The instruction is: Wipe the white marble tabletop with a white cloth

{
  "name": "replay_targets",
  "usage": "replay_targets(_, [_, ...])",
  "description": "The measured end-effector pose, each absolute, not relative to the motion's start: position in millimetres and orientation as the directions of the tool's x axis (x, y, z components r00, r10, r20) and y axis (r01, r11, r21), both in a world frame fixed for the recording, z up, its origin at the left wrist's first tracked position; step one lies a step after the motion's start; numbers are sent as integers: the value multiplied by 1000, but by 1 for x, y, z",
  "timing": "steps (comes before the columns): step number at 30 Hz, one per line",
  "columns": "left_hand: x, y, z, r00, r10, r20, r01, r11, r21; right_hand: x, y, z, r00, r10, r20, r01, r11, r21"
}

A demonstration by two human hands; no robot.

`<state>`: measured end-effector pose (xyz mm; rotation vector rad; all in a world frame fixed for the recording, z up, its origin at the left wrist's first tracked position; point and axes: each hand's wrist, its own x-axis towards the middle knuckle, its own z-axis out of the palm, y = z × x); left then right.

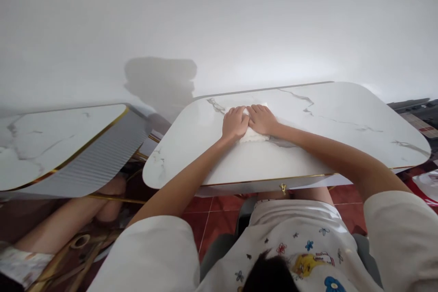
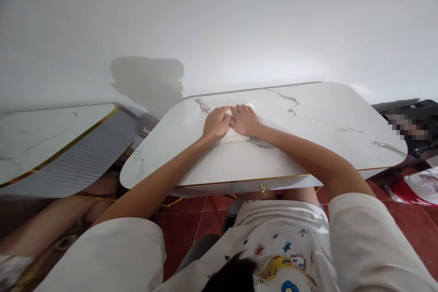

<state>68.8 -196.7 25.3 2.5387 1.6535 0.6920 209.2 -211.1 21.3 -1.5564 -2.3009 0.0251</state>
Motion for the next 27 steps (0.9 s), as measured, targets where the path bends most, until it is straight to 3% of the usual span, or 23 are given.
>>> replay_targets(9, [46,-279,31,369,876,310,853,-452,261,183,-292,14,-322,883,340,905,393,-162])
replay_targets(16, [75,-297,35,289,926,243,886,-355,298,214,-304,18,-374,868,327,874,448,-187])
replay_targets(27, [116,-295,37,356,913,202,853,-405,329,256,-307,16,-333,880,338,899,404,-168])
